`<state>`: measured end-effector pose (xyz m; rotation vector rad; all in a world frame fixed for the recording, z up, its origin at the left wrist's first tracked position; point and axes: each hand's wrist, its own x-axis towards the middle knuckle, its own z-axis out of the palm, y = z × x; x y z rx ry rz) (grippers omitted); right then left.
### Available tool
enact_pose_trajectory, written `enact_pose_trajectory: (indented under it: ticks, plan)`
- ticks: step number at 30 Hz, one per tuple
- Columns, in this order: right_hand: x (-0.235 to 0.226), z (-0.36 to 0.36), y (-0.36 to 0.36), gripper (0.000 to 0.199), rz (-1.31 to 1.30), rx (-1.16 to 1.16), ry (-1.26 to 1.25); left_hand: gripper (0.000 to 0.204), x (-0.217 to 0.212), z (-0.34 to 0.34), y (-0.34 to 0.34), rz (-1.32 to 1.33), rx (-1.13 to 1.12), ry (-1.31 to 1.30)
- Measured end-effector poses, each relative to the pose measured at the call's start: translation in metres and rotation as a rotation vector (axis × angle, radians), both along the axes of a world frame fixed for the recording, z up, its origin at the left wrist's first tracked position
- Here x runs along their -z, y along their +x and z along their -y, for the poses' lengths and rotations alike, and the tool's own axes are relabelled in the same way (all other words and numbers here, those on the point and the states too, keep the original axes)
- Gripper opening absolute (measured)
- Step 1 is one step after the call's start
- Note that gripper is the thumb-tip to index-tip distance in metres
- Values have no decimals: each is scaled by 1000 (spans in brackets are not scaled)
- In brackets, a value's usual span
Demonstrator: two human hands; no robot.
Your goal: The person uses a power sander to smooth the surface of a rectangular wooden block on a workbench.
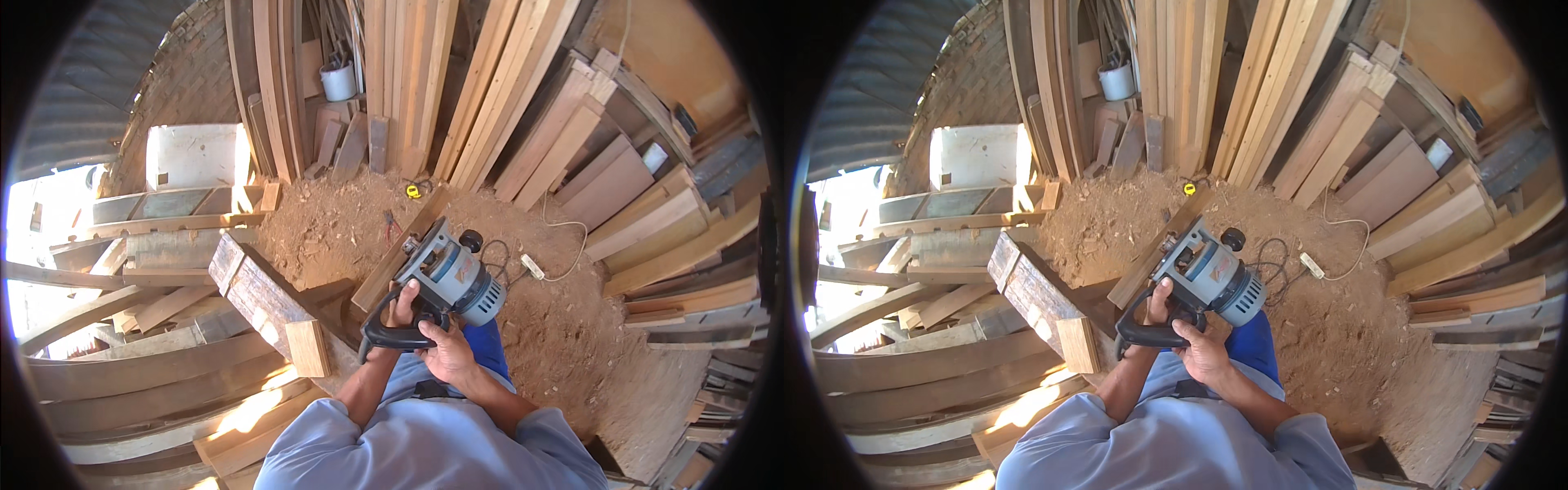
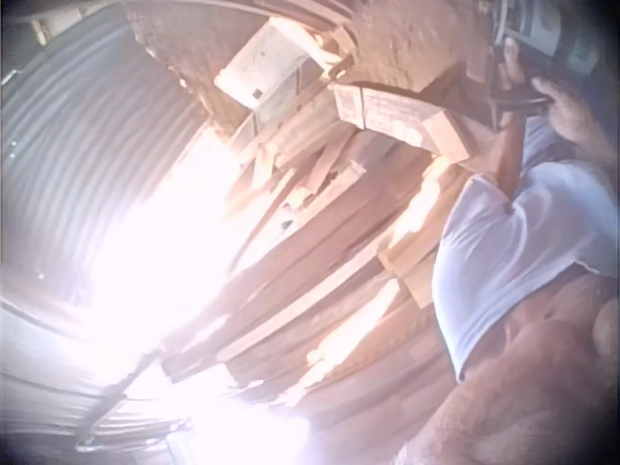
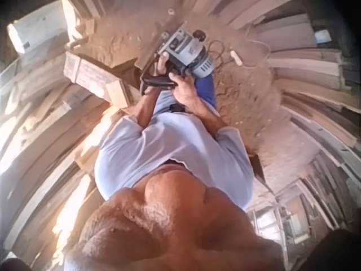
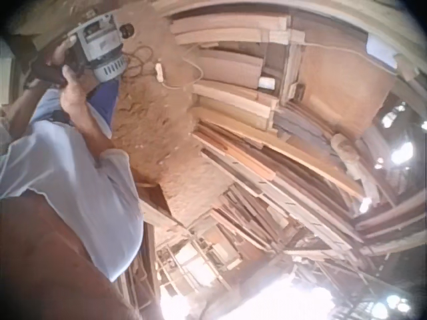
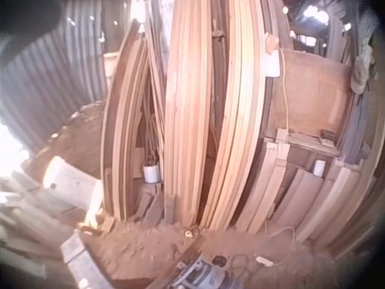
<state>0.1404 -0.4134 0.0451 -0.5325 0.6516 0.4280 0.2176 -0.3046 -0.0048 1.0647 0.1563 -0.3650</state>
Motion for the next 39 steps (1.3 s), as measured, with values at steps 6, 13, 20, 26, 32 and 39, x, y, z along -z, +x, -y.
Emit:
enact_pose_trajectory:
  ticks: [6, 13, 20, 26, 32, 39]
  plan:
    - [19, 32, 72, 25, -277, 293, 105, 44, 6, 36, 40, -329, -64, -41]
    - [53, 69, 180, 21, -428, 292, -6, 46, 95, 95, 3, -902, 7, -231]
    - [123, 78, 232, 10, -237, -151, -188, 35, 72, -20, -79, -441, -282, 603]
    - [136, 41, 224, 22, -42, -479, -537, 109, 65, -190, -132, -589, -105, 2088]
    - [107, -22, 225, 37, 62, -586, -574, 112, 55, -232, -94, -815, -136, 1628]
    - [63, -102, 226, 35, 428, -799, -566, 100, 117, -309, 13, -309, -647, 1317]
